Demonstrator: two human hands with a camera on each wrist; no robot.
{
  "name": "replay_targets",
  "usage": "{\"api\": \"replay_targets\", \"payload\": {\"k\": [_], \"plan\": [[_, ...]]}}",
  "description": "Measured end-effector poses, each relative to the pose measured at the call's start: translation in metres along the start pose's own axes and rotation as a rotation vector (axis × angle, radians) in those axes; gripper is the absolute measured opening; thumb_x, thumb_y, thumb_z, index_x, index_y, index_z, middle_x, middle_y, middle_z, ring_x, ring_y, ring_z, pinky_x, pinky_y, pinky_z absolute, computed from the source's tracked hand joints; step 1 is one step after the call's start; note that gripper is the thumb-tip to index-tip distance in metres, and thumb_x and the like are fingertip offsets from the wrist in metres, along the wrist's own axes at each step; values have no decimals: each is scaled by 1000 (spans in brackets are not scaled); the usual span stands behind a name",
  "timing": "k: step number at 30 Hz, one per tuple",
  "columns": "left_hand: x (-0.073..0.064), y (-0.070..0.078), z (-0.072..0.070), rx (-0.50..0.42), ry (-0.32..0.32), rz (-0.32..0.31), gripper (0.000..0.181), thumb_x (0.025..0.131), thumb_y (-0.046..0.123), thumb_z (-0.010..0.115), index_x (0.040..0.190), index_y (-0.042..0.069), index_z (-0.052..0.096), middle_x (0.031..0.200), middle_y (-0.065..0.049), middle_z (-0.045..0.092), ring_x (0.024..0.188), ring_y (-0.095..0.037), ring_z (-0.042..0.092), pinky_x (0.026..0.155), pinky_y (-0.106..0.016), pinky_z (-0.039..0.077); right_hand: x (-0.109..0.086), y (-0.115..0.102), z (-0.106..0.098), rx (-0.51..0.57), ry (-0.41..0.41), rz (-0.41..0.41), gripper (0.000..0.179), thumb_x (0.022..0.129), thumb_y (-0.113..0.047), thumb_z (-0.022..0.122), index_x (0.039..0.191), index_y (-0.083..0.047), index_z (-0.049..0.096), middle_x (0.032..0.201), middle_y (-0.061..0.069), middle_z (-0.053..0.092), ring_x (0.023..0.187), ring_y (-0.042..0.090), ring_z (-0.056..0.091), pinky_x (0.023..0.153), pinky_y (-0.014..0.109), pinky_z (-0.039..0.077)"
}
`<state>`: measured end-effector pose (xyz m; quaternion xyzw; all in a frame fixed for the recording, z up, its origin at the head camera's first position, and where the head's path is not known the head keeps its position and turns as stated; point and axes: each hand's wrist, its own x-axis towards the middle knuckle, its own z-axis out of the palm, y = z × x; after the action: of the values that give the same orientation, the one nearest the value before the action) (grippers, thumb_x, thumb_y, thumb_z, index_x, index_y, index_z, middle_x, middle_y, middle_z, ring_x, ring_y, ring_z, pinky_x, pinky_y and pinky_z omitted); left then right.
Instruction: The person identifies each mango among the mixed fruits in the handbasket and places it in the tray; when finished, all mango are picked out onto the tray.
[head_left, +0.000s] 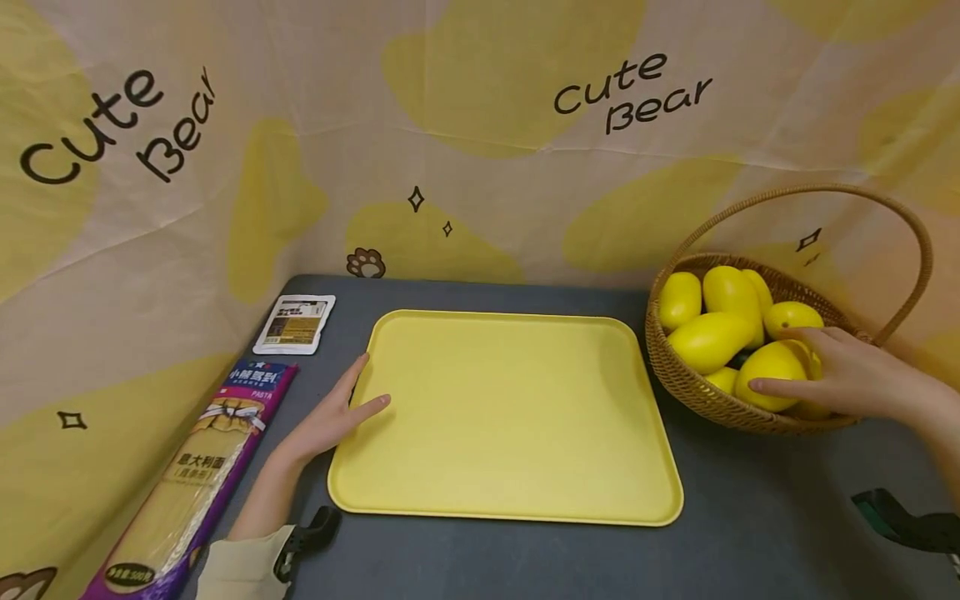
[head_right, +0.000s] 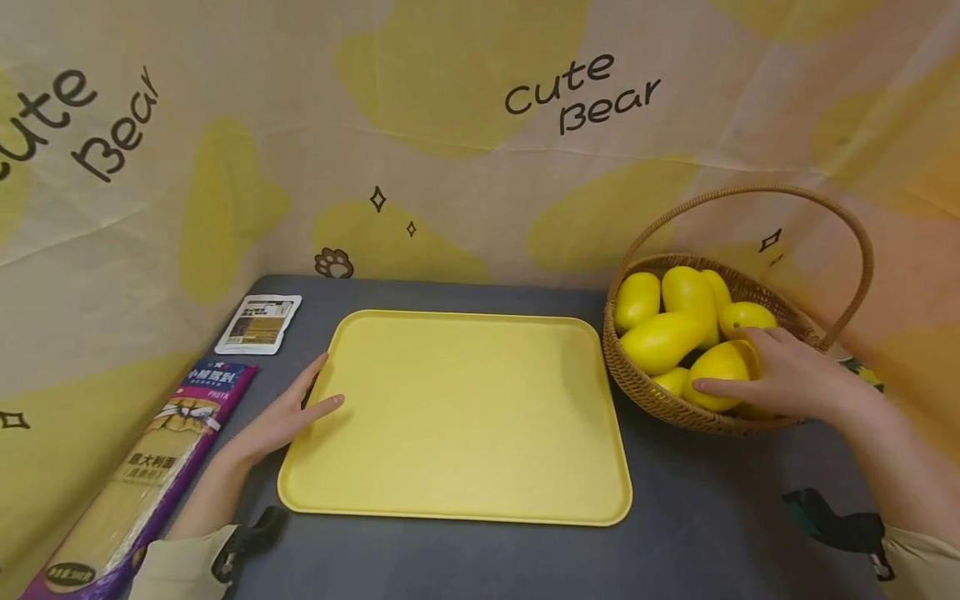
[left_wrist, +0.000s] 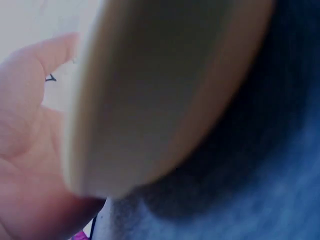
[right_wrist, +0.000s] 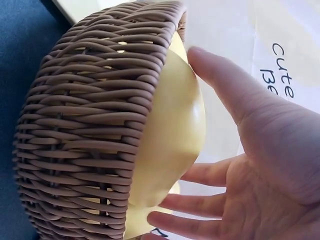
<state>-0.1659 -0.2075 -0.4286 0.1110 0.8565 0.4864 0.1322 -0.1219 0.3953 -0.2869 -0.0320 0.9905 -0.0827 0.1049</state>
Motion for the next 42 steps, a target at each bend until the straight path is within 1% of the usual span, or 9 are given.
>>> {"api": "replay_targets", "payload": {"k": [3, 8, 17, 21, 26, 29, 33, 38, 42], "plan": [[0, -6, 1, -11, 17, -6, 90, 95, 40, 61, 157, 9, 3, 162, -17, 3, 147, -37, 4, 115, -60, 9, 0, 2, 1, -14, -1, -16, 96, 86, -55, 66, 138, 18, 33, 128, 51, 32, 110, 64, 35, 82, 73, 35], [-3, -10, 0, -10, 60, 20, 81, 97, 34, 61, 157, 10, 12, 162, -15, 11, 147, -38, 11, 113, -60, 16, 1, 1, 1, -60, -4, -29, 97, 85, -56, 67, 137, 18, 33, 127, 52, 34, 108, 65, 40, 80, 70, 39], [3, -25, 6, 79, 244, 107, 57, 99, 32, 57, 148, 7, 41, 156, -12, 32, 144, -32, 24, 114, -56, 21, 4, 8, 6, -83, 19, -31, 99, 84, -57, 68, 140, 16, 33, 129, 51, 34, 109, 65, 40, 82, 71, 38], [5, -29, 8, 84, 292, 135, 49, 98, 28, 59, 142, 5, 50, 154, -12, 36, 142, -33, 29, 113, -56, 22, 3, 7, 7, -65, 55, -31, 98, 83, -56, 69, 138, 17, 35, 125, 51, 38, 104, 63, 46, 78, 67, 42], [4, -30, 9, 107, 303, 145, 47, 98, 27, 59, 139, 5, 53, 153, -13, 37, 141, -33, 31, 113, -56, 24, 1, 4, 4, 13, 78, -23, 98, 85, -52, 70, 141, 17, 29, 123, 50, 40, 103, 61, 49, 72, 62, 47], [4, -30, 9, 119, 301, 146, 46, 99, 27, 59, 139, 4, 53, 153, -13, 37, 141, -34, 31, 112, -56, 25, 0, -2, 3, 87, 101, -1, 100, 86, -51, 69, 146, 13, 21, 129, 48, 36, 108, 61, 46, 74, 63, 47], [3, -31, 9, 128, 299, 150, 45, 98, 26, 59, 138, 5, 55, 153, -13, 37, 141, -35, 32, 112, -57, 25, -2, -16, 4, 193, 162, 15, 101, 86, -47, 71, 151, 8, 16, 138, 44, 31, 112, 60, 43, 82, 66, 45], [4, -32, 9, 138, 294, 153, 44, 98, 26, 60, 137, 5, 56, 153, -13, 37, 141, -35, 32, 112, -57, 25, -2, -37, 5, 305, 205, 2, 101, 87, -42, 72, 154, 2, 10, 148, 40, 20, 118, 61, 38, 84, 69, 42], [4, -31, 9, 136, 293, 161, 43, 98, 25, 60, 136, 4, 56, 153, -14, 36, 141, -35, 32, 112, -57, 25, 1, -55, 7, 396, 193, -12, 101, 88, -40, 72, 157, -8, 5, 153, 36, 14, 122, 61, 36, 82, 61, 49]]}}
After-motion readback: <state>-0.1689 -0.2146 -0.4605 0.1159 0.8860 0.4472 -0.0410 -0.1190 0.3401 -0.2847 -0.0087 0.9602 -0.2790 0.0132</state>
